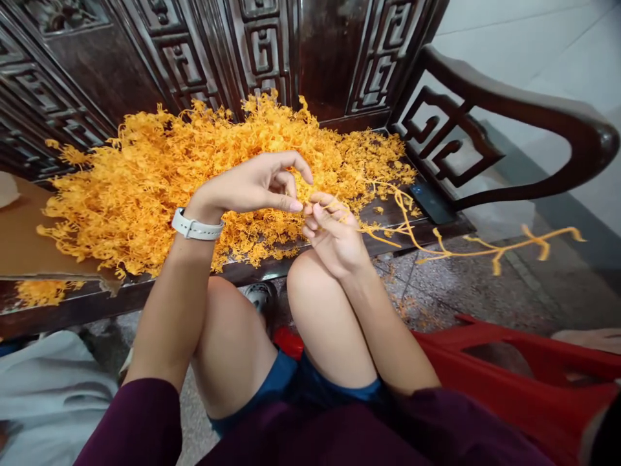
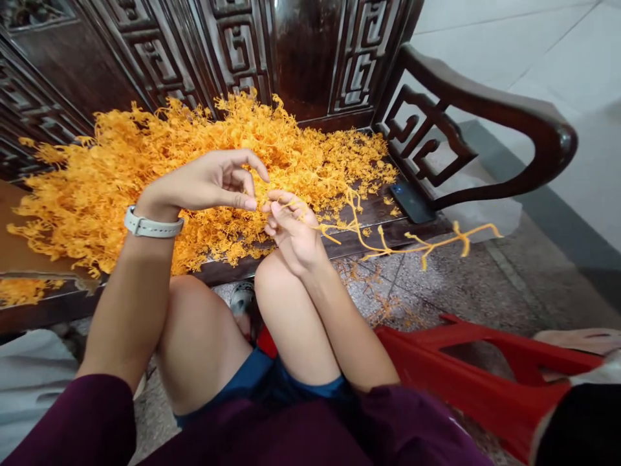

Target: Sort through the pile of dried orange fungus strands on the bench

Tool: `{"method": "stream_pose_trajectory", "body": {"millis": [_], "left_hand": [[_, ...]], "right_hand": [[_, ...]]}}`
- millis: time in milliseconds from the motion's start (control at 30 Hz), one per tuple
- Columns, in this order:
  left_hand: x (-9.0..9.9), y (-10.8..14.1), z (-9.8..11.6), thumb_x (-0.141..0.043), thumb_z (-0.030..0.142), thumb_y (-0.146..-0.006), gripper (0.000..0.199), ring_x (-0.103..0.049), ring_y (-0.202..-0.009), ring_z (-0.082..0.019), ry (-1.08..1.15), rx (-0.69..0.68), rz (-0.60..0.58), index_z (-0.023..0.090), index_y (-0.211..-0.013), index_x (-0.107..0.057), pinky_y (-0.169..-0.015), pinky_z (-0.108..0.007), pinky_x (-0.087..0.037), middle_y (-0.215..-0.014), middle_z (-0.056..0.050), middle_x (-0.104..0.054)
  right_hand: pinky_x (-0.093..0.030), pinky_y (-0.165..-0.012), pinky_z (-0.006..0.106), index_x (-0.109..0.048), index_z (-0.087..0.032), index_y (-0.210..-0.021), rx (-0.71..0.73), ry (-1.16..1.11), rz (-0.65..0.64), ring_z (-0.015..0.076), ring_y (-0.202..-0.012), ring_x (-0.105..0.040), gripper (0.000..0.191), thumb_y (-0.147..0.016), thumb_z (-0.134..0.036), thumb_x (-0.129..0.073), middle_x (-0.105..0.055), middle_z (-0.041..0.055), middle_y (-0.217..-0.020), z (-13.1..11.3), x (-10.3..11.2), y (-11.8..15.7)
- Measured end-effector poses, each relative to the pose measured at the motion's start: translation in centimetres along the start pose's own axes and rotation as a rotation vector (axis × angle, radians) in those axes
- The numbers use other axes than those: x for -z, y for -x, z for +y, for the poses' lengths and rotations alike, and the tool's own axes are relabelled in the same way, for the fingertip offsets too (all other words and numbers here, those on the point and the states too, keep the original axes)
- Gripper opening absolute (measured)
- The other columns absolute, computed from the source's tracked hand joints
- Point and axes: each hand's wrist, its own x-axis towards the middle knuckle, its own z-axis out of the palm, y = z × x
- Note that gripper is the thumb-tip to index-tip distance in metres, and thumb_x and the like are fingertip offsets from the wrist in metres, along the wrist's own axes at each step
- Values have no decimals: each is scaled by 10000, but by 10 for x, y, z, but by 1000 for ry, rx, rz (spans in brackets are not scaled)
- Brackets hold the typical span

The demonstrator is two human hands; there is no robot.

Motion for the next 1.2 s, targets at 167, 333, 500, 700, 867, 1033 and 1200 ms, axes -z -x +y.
{"method": "stream_pose_trajectory", "body": {"millis": [167,333,500,700,867,1033,1200], "left_hand": [[4,3,-9,-849,476,-878,410,-676,-640,-116,-29,-79,82,189,-1129,-696,-581,-231,-505,-724,10,-673],[3,-1,-12,-770,547,-933,410,-643,-623,-95,-30,-152,110,177,-1091,-694,-594,-220,-523,-724,3,-659],[0,-2,-11,-779,557,-921,413,-629,-616,-87,-7,-176,83,174,-1047,-689,-590,-214,-527,-737,-3,-661],[-1,-5,-13,-849,528,-862,402,-595,-584,-79,33,-193,81,182,-957,-669,-559,-211,-493,-696,18,-616],[0,-6,-15,-859,471,-851,346,-570,-552,-91,-1,-148,7,203,-994,-694,-524,-233,-420,-665,17,-624],[-4,-6,-14,-840,393,-838,287,-522,-506,-94,11,-36,-100,227,-935,-626,-492,-263,-382,-629,23,-613],[-21,-14,-19,-824,335,-831,394,-530,-519,-98,100,-8,-161,250,-1017,-487,-516,-259,-367,-637,45,-603]], "right_hand": [[-364,-532,223,-729,-234,-1199,-51,42,-19,90,-625,-334,334,-869,-241,-784,-530,-25,-854,-2,-2,-1],[-293,-536,252,-731,-263,-1161,-32,133,-8,114,-612,-257,304,-868,-320,-787,-356,-59,-724,0,-7,0],[-192,-531,291,-733,-261,-1062,68,389,69,95,-578,-221,313,-822,-417,-858,-399,-67,-709,7,-9,1],[-138,-500,283,-699,-215,-853,30,382,14,69,-528,-216,297,-791,-429,-896,-404,-78,-644,5,-10,2],[-222,-539,278,-721,-212,-823,76,524,-57,90,-551,-323,243,-816,-399,-876,-482,-62,-629,0,-10,6],[-337,-643,300,-697,-223,-831,212,816,-182,128,-642,-425,283,-947,-475,-753,-557,-32,-710,-4,-5,15],[-316,-649,312,-624,-222,-784,334,1158,-286,128,-603,-414,282,-1017,-380,-624,-511,-38,-646,-21,4,21]]}}
